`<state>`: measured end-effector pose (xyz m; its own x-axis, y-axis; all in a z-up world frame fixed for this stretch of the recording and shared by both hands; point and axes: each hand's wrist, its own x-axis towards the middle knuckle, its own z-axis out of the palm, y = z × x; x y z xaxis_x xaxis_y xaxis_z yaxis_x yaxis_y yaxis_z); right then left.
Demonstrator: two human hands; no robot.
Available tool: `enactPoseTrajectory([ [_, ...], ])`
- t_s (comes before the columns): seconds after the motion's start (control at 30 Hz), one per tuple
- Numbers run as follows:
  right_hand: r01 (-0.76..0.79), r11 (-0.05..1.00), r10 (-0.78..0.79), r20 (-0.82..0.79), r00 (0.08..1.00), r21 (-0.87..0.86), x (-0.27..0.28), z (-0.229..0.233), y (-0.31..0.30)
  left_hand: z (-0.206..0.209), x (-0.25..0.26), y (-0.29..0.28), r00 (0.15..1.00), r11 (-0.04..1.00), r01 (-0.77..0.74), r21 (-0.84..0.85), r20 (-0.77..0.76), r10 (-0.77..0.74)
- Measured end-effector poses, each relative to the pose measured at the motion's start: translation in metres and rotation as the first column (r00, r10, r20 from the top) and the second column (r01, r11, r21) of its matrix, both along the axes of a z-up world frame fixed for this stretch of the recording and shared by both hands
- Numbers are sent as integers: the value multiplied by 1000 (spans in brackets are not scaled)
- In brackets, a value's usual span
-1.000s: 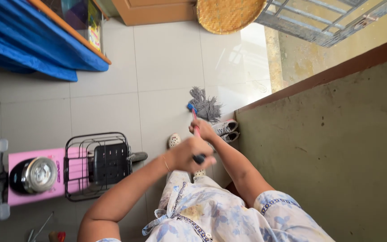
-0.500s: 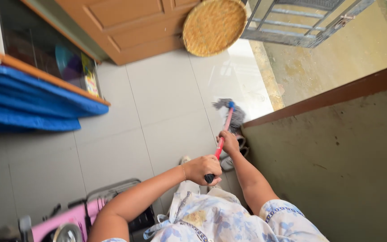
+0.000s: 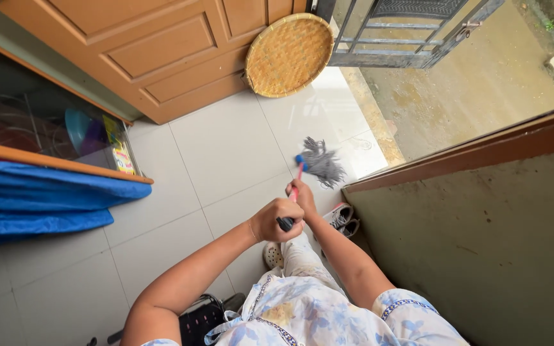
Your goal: The recorder mops the floor using a string mop and a bucket of water.
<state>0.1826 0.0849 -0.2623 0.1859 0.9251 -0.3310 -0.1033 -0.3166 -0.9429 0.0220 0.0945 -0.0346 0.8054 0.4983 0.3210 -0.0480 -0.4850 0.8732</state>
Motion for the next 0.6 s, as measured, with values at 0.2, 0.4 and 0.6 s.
enactPoseTrajectory([
  [0.2, -244, 954, 125, 506, 853, 175, 10, 24, 27, -4, 14, 16, 997, 993, 36, 115, 63, -44],
  [0.4, -285, 935, 97, 622, 777, 210, 46, -17, 81, -29, 45, 59, 990, 985, 74, 158, 104, -91],
  [0.6, -294, 934, 105, 630, 770, 204, 108, -43, 166, -60, 100, 117, 997, 980, 8, 201, 79, -25],
])
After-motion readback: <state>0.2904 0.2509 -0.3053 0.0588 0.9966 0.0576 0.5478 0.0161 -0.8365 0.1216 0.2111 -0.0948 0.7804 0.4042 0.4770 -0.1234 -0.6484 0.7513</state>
